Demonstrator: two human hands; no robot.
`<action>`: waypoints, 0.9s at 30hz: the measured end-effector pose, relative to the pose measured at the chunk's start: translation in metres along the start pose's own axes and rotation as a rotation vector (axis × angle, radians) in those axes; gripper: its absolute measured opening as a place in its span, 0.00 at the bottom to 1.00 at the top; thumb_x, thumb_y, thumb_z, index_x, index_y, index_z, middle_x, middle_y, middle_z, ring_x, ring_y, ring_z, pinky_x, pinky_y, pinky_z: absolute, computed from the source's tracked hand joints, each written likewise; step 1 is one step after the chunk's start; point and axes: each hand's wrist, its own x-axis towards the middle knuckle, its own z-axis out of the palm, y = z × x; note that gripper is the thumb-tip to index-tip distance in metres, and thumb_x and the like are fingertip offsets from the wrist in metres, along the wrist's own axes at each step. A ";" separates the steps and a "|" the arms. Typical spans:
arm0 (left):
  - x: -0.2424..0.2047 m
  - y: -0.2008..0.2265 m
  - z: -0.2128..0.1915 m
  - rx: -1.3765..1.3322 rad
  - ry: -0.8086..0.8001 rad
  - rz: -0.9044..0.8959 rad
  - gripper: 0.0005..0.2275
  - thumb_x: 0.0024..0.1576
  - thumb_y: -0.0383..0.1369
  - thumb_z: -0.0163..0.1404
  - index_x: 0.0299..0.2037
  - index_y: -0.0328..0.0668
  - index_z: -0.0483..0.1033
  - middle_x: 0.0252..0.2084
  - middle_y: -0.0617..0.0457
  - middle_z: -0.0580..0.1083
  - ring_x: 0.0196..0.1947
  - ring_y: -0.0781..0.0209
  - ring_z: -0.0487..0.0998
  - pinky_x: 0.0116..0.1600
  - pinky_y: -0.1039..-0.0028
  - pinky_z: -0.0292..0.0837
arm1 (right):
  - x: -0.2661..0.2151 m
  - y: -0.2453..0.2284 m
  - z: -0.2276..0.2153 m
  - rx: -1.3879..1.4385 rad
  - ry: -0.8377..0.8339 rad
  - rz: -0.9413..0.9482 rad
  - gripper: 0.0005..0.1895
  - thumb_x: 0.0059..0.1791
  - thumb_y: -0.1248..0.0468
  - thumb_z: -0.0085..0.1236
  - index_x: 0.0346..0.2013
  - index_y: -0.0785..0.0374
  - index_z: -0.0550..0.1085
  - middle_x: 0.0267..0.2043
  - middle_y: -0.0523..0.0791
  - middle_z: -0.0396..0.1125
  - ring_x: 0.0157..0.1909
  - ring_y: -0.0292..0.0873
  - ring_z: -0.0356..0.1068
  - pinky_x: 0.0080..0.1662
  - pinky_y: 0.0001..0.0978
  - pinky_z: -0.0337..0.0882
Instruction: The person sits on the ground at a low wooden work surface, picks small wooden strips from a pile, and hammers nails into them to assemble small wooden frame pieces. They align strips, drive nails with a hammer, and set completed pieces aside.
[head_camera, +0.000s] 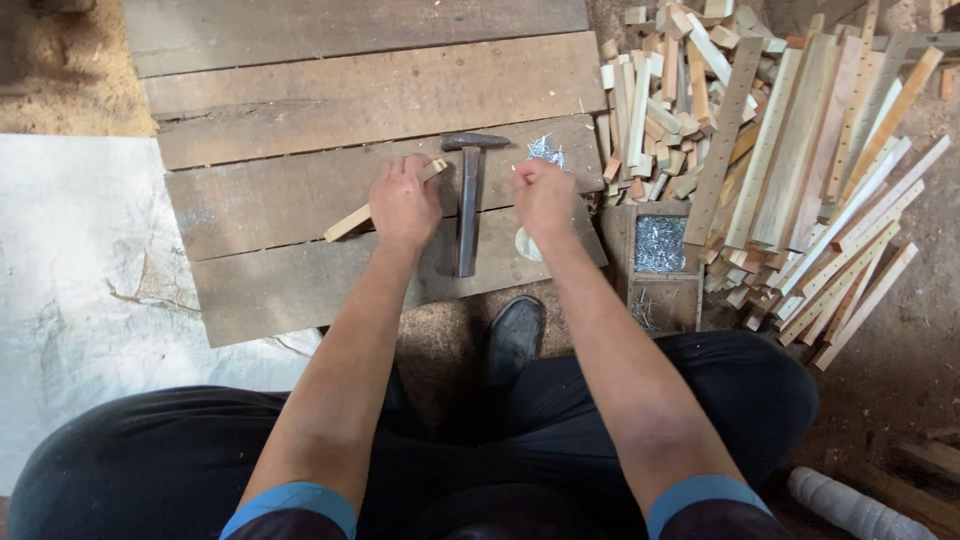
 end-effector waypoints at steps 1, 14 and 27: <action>-0.003 0.004 -0.010 0.002 0.000 -0.008 0.10 0.58 0.35 0.57 0.47 0.48 0.73 0.37 0.53 0.73 0.40 0.53 0.78 0.45 0.64 0.74 | 0.004 0.006 0.002 0.000 -0.007 -0.004 0.03 0.46 0.61 0.64 0.33 0.47 0.83 0.29 0.43 0.76 0.37 0.58 0.76 0.40 0.50 0.76; -0.004 0.012 -0.025 -0.028 0.066 0.075 0.10 0.56 0.34 0.58 0.44 0.48 0.72 0.35 0.55 0.71 0.39 0.53 0.77 0.43 0.65 0.74 | 0.026 0.015 0.004 -0.094 -0.100 0.024 0.03 0.47 0.60 0.59 0.32 0.52 0.80 0.31 0.49 0.75 0.43 0.61 0.76 0.44 0.56 0.75; -0.005 0.008 -0.029 -0.115 0.036 0.093 0.11 0.58 0.33 0.56 0.49 0.49 0.73 0.39 0.53 0.73 0.42 0.53 0.78 0.46 0.64 0.74 | 0.029 0.024 0.016 0.071 -0.037 -0.154 0.05 0.49 0.65 0.54 0.30 0.59 0.76 0.27 0.53 0.71 0.39 0.63 0.74 0.43 0.51 0.72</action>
